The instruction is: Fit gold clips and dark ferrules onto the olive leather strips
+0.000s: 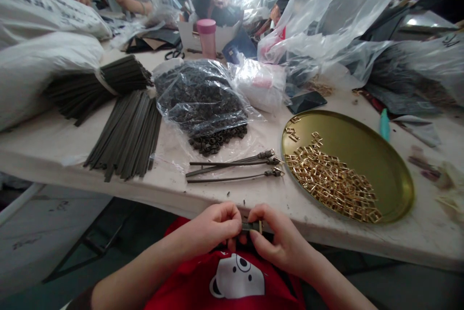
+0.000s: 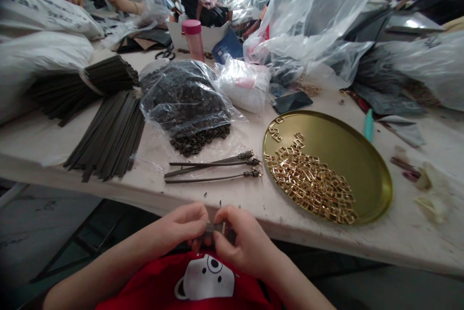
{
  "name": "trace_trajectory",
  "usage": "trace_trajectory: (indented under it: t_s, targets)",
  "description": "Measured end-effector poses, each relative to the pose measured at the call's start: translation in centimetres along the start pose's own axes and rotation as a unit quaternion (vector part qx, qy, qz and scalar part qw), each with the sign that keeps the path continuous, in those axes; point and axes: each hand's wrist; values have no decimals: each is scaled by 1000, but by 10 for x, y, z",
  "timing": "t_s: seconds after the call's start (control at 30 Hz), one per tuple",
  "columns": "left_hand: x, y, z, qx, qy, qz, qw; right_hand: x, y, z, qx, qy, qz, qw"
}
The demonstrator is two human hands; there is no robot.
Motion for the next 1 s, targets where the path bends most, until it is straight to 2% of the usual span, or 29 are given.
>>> trace_trajectory:
  t_s: [0.1, 0.2, 0.27, 0.33, 0.43, 0.53, 0.63, 0.73, 0.9, 1.0]
  targets:
    - [-4, 0, 3, -48, 16, -77, 996, 5, 7, -3, -9, 81, -109, 991]
    - [-9, 2, 5, -121, 42, -197, 972, 6, 16, -7, -36, 141, -235, 961]
    - [-10, 2, 5, -136, 50, -227, 963, 5, 20, -8, -54, 167, -295, 939]
    - [-8, 1, 5, -118, 58, -204, 970, 4, 21, -7, -71, 176, -317, 929]
    - [-3, -5, 3, -49, 74, -101, 991, 3, 20, -4, -98, 171, -297, 934]
    - [2, -11, 2, -2, 40, -46, 998, 2, 20, 0, -118, 164, -263, 944]
    - [5, -12, 0, -2, 1, -36, 999, 0, 23, 2, -137, 142, -201, 960]
    - [5, -9, 1, -10, -5, -1, 1000, -1, 24, 4, -146, 123, -163, 968]
    - [7, -6, 1, 3, -1, 38, 999, 0, 21, 8, -98, 131, -196, 967]
    - [9, -5, -2, -7, 9, 25, 1000, 3, 19, 12, -91, 85, -127, 984]
Point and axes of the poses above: each hand's wrist, its own z-axis away from the middle knuckle, its own y-axis out of the palm, x = y × z, and after that the axes turned 13 degrees about -y, right-handed
